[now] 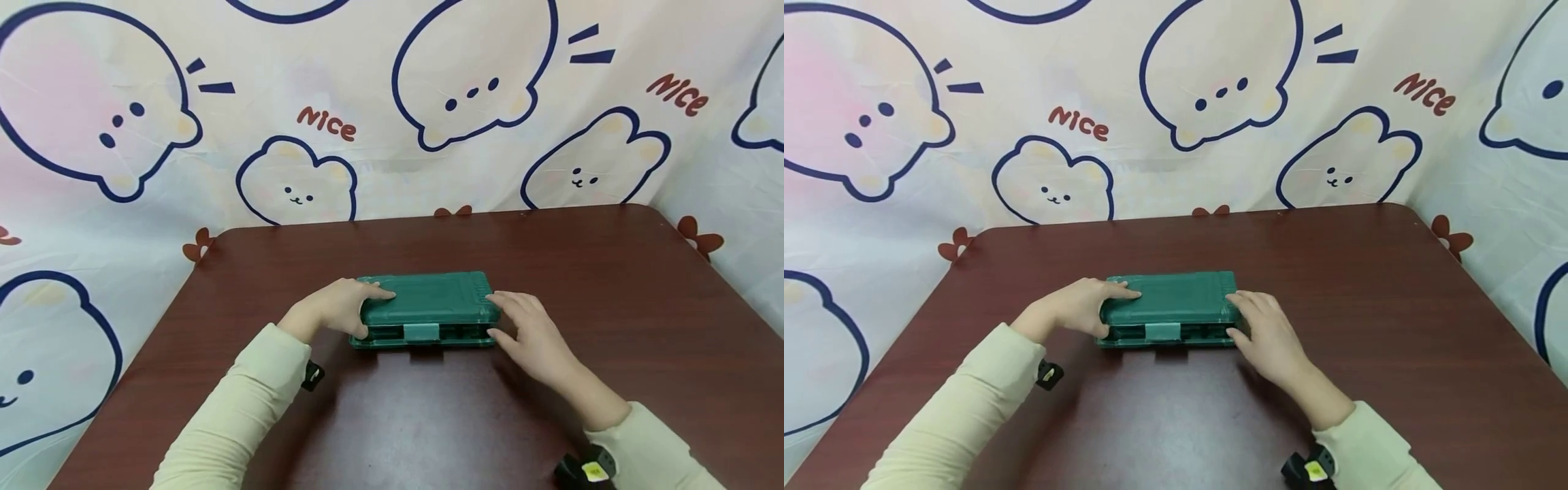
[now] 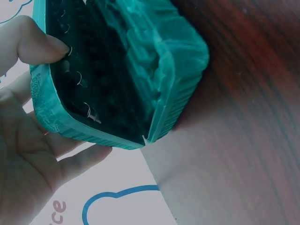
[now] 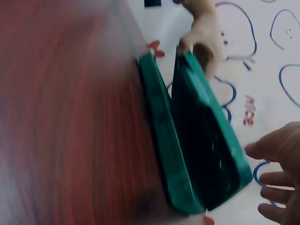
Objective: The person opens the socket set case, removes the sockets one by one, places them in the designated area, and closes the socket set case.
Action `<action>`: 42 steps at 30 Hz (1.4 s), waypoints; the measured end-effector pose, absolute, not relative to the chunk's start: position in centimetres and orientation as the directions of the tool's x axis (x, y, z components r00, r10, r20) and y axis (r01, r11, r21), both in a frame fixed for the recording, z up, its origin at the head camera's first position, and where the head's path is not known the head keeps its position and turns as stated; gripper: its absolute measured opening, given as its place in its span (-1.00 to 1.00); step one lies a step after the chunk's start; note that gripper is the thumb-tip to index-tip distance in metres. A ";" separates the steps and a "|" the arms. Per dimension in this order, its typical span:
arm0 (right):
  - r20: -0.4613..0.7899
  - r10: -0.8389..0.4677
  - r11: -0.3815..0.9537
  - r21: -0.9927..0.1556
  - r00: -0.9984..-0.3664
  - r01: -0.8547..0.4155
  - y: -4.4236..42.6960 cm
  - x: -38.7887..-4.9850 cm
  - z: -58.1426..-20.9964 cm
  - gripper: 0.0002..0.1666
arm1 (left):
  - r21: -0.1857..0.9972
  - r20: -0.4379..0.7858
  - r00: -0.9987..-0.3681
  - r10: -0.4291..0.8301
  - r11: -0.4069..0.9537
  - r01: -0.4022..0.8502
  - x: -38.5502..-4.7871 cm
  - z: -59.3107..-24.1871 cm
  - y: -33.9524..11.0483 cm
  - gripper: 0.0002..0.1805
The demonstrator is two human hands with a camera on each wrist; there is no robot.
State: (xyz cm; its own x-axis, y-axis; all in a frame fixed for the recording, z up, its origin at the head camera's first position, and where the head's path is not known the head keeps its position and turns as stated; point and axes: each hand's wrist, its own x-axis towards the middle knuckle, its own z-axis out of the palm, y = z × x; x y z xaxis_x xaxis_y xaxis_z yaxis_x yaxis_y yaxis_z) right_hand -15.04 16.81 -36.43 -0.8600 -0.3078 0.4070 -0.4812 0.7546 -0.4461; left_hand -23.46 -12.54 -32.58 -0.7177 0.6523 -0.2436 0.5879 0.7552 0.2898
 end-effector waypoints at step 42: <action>0.812 -0.432 0.569 -0.091 -0.392 -0.817 16.1 -20.7 -36.3 -0.55 | 0.491 0.013 -0.861 0.508 0.747 0.448 -21.7 -33.1 -17.9 -0.49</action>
